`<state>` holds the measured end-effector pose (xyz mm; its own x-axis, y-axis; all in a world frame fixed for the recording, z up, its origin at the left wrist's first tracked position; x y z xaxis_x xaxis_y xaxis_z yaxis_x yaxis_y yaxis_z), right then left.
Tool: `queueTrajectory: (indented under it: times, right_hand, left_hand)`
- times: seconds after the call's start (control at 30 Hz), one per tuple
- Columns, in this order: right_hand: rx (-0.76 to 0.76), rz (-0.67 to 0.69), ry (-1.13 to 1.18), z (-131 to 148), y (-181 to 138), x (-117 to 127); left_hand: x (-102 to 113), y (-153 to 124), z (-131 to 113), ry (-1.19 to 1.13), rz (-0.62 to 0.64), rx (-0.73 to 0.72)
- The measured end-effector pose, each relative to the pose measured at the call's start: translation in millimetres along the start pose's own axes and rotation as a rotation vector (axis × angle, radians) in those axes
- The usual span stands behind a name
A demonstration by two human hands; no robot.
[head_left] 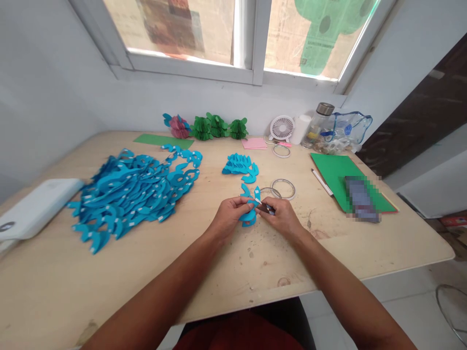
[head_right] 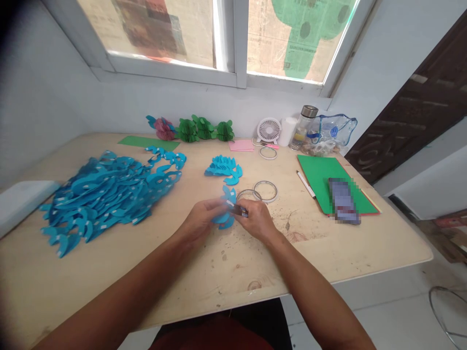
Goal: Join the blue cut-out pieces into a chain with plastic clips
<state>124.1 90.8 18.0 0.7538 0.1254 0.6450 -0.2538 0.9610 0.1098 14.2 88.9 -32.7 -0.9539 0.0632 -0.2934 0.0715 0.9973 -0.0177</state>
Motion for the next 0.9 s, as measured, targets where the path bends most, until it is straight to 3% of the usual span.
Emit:
queueTrajectory:
  times: [0.9]
  right_hand:
    - [-0.053,-0.005,0.036,-2.7,1.4,1.4]
  left_hand:
    - [2.6,1.8,0.3,-0.029,-0.014,-0.016]
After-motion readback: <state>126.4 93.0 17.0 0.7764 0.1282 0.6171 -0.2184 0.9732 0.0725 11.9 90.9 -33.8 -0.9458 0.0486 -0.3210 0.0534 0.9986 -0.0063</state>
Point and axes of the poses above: each hand's wrist, its own y-axis towards the middle knuckle, its own x-axis out of the back of the hand, z = x × y, the point moved 10 cm from there along y, towards the middle knuckle, and after that the axes turned 14 degrees about -x, right-handed, at the moved point
